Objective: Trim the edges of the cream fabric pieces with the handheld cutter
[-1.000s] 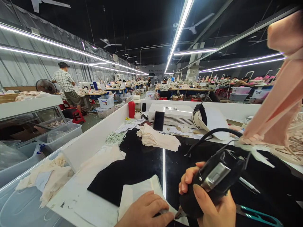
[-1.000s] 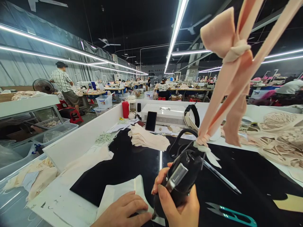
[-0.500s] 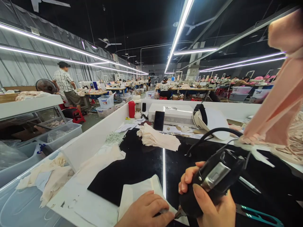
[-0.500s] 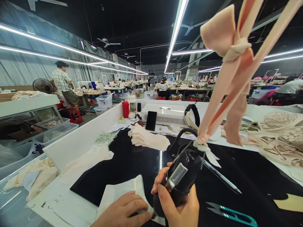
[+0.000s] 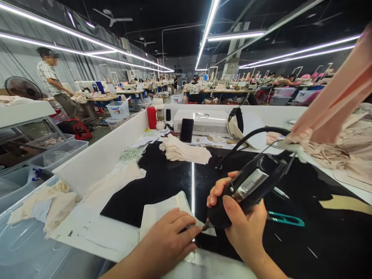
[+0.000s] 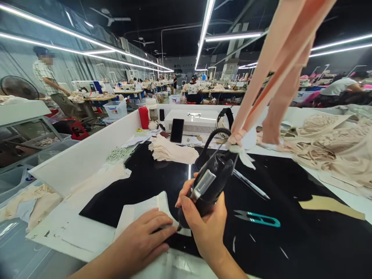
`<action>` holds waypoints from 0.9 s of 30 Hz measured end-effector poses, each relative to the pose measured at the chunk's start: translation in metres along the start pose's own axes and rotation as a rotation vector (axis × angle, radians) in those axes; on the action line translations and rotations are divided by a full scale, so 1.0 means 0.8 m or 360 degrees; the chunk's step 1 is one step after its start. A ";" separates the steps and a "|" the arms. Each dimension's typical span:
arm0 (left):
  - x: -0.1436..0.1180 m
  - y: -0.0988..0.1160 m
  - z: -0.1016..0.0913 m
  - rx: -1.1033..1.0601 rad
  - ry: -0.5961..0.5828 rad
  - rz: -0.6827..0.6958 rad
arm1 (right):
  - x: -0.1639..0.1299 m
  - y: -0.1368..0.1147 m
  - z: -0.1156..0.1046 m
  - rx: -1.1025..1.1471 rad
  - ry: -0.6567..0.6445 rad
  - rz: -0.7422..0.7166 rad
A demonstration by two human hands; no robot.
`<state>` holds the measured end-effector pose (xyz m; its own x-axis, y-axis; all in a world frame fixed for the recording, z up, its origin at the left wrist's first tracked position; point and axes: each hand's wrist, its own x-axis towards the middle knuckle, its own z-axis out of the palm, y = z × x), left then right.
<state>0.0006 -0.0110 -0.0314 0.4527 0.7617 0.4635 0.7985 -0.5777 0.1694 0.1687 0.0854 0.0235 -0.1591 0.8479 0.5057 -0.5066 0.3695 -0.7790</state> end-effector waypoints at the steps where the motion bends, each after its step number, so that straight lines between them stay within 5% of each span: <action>1: 0.001 0.002 -0.005 -0.0022 -0.0025 -0.0009 | 0.000 -0.002 0.002 0.0009 0.0017 -0.0001; 27: 0.001 0.002 -0.014 -0.0011 -0.0056 -0.0015 | 0.000 -0.014 0.001 -0.0005 0.0098 -0.0010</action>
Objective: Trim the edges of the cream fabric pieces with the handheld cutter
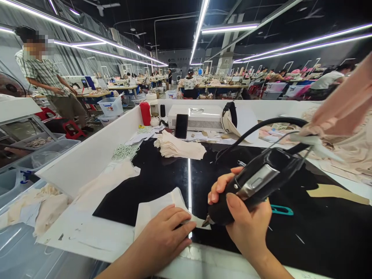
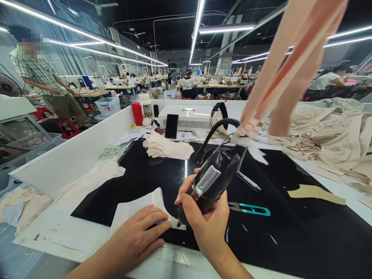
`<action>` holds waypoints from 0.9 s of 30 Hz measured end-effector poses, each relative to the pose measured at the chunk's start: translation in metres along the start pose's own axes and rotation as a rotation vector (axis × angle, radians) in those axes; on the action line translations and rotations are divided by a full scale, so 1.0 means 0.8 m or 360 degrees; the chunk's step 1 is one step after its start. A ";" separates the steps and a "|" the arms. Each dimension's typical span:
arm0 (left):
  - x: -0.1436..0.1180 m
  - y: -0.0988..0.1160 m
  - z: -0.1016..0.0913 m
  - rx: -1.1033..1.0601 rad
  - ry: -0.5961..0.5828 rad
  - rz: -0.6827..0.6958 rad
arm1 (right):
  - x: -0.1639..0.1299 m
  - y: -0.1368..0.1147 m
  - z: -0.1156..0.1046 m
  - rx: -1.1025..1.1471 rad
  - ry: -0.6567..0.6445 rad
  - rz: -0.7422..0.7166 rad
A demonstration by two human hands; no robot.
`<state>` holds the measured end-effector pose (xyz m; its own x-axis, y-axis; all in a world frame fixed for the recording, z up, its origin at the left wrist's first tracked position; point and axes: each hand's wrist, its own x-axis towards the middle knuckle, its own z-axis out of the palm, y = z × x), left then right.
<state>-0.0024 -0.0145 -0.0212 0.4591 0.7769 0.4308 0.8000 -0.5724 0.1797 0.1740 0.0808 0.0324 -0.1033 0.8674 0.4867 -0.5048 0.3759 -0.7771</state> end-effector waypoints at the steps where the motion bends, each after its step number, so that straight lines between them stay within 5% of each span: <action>1: 0.000 0.000 0.000 0.0002 0.0001 -0.0002 | 0.000 -0.001 -0.003 -0.0007 -0.0001 -0.0001; 16: -0.001 0.000 0.000 -0.0029 0.0016 -0.0008 | -0.004 0.002 -0.009 -0.0086 -0.0023 0.0014; 27: -0.010 -0.029 0.061 0.0250 0.0398 0.0196 | -0.001 0.016 -0.024 -0.0180 0.0039 0.0090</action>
<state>-0.0060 0.0054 -0.0722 0.4625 0.6046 0.6485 0.8032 -0.5954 -0.0178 0.1843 0.0907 0.0144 -0.1070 0.8956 0.4318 -0.3986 0.3592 -0.8439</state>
